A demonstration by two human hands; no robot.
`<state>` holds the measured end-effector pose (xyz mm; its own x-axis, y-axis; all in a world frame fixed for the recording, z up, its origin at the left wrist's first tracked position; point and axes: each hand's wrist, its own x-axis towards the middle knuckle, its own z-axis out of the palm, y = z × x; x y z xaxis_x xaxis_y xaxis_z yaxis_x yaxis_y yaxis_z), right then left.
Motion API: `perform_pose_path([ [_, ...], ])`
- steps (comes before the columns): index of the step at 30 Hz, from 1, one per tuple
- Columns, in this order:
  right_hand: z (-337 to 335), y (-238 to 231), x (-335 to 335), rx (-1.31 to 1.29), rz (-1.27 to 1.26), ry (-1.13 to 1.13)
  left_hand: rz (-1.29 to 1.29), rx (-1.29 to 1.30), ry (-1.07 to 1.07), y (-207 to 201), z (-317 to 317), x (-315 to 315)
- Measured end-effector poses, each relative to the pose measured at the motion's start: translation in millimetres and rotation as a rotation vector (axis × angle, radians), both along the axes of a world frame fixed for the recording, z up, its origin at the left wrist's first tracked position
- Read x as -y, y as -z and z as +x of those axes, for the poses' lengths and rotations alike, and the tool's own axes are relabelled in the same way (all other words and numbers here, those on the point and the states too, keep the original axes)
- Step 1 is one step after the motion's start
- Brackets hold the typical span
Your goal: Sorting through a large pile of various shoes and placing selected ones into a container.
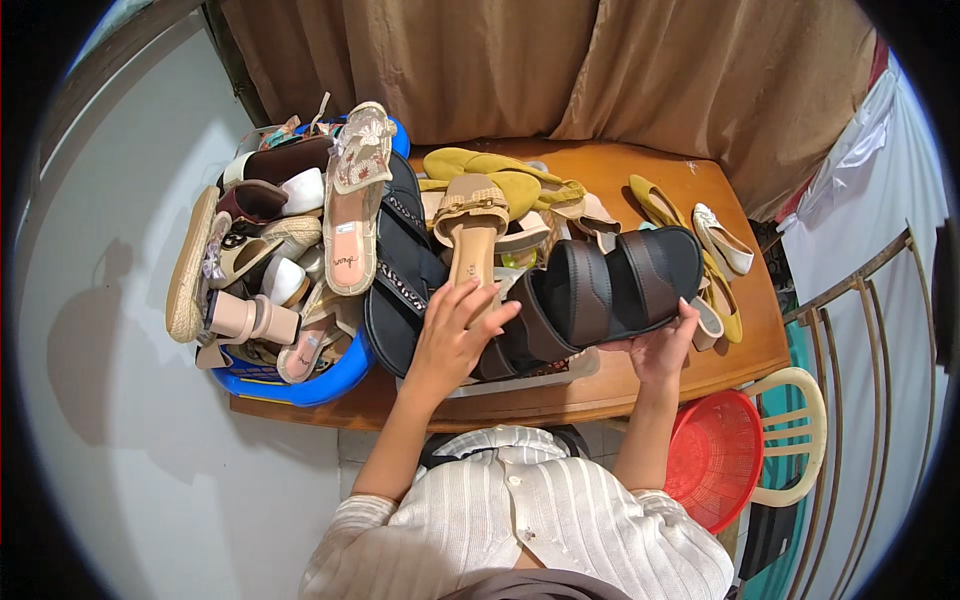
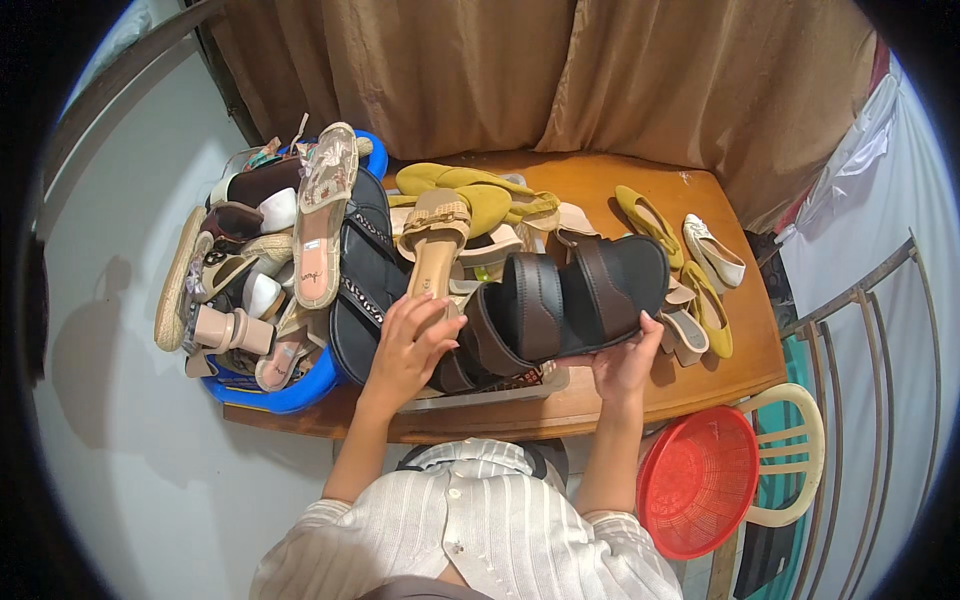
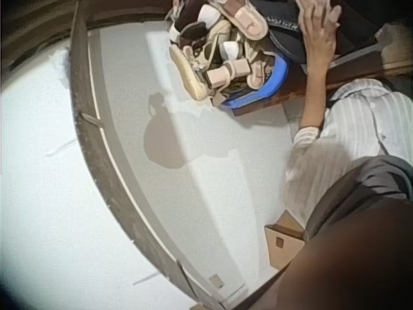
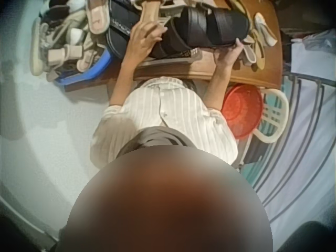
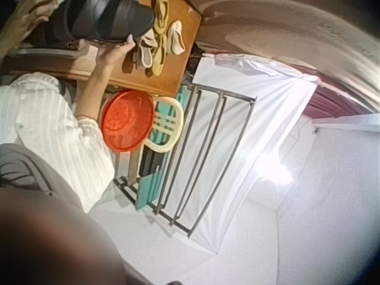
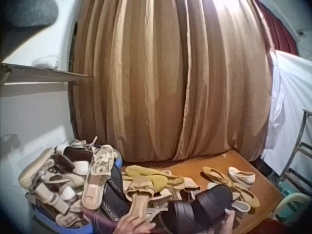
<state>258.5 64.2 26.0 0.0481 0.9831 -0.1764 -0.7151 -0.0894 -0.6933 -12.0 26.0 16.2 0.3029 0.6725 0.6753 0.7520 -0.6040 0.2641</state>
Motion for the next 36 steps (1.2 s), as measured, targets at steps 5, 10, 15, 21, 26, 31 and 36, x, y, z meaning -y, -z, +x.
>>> perform_pose_path([
  [5,35.7,-6.7,13.7,0.146,0.065,0.078,-0.228,-0.120,-0.124,6.1,-5.9,5.7],
  [10,66.8,-6.4,20.3,0.082,0.121,0.207,-0.336,-0.124,-0.099,8.4,-5.5,10.0],
  [15,66.7,-10.1,28.7,0.039,0.172,0.234,-0.432,0.436,0.014,4.7,6.4,7.0],
  [21,55.9,-11.0,25.1,-0.116,0.198,0.157,-0.910,1.586,0.436,-11.3,28.3,10.5],
  [26,55.1,-9.6,21.3,-0.126,0.274,-0.126,-0.760,1.646,0.385,-9.6,28.5,6.1],
  [31,51.1,-11.6,12.2,-0.071,0.122,-0.026,-0.529,1.544,0.248,-14.7,25.1,7.0],
  [36,9.4,-24.3,12.7,-0.062,0.106,0.230,-0.356,1.568,0.138,-16.8,31.0,9.6],
])
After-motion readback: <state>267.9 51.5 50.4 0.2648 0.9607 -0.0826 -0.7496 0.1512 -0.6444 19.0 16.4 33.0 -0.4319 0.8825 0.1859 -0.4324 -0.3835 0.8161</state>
